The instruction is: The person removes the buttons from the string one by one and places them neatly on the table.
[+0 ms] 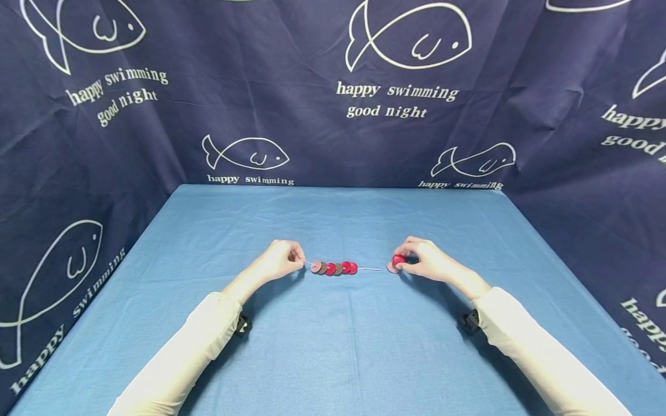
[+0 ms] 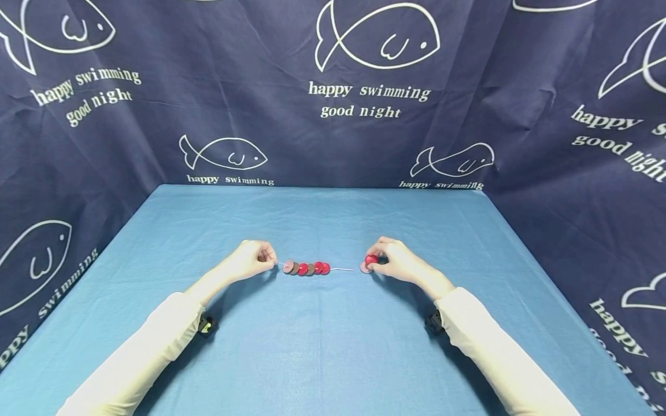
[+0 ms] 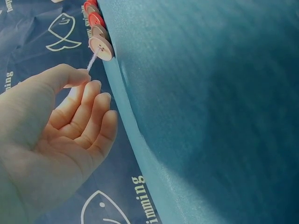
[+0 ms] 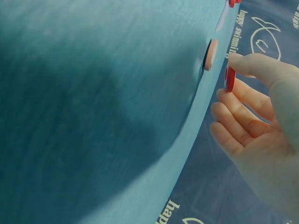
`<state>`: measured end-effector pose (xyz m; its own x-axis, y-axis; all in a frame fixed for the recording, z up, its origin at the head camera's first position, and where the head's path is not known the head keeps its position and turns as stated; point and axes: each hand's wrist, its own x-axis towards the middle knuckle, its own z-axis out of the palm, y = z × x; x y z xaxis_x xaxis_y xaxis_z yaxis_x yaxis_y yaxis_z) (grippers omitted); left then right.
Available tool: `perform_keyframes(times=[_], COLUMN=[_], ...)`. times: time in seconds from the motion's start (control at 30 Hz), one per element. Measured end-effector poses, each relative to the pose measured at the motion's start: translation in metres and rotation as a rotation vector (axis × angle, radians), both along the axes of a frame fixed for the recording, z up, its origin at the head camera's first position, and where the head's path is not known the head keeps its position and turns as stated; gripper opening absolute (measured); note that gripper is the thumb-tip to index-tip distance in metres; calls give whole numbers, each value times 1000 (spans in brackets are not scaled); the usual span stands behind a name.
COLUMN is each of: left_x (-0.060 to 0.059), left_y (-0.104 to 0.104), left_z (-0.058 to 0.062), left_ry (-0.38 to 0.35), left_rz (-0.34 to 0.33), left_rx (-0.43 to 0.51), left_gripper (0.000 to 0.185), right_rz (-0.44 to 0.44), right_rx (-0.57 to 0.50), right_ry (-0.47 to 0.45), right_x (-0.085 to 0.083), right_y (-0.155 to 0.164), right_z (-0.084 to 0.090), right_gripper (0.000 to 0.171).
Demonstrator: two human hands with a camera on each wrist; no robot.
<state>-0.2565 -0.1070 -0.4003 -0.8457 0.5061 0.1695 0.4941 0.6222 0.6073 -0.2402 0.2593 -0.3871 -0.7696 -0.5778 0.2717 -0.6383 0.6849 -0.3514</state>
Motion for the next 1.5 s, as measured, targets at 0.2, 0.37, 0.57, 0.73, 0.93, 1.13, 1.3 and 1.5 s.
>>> perform_keyframes(times=[0.2, 0.37, 0.57, 0.73, 0.93, 1.13, 1.3, 1.5], left_x=[-1, -1, 1, 1, 1, 0, 0, 2], left_y=[0, 1, 0, -1, -1, 0, -1, 1], left_z=[-1, -2, -1, 1, 0, -1, -1, 3], left_ry=[-1, 13, 23, 28, 13, -1, 9, -6], left_rz=[-6, -11, -19, -15, -12, -5, -6, -12], left_rx=[6, 6, 7, 6, 0, -1, -3, 0], left_gripper=[5, 6, 6, 6, 6, 6, 6, 6], right_rz=[-20, -23, -18, -23, -18, -21, -15, -17], right_rx=[10, 10, 6, 11, 14, 27, 30, 27], right_ry=[7, 17, 8, 9, -4, -10, -16, -30], right_x=[1, 3, 5, 5, 5, 4, 4, 5], right_y=[7, 12, 16, 17, 17, 17, 17, 16], right_z=[1, 0, -2, -3, -6, -8, -8, -8], right_gripper=[19, 19, 18, 19, 21, 20, 20, 21])
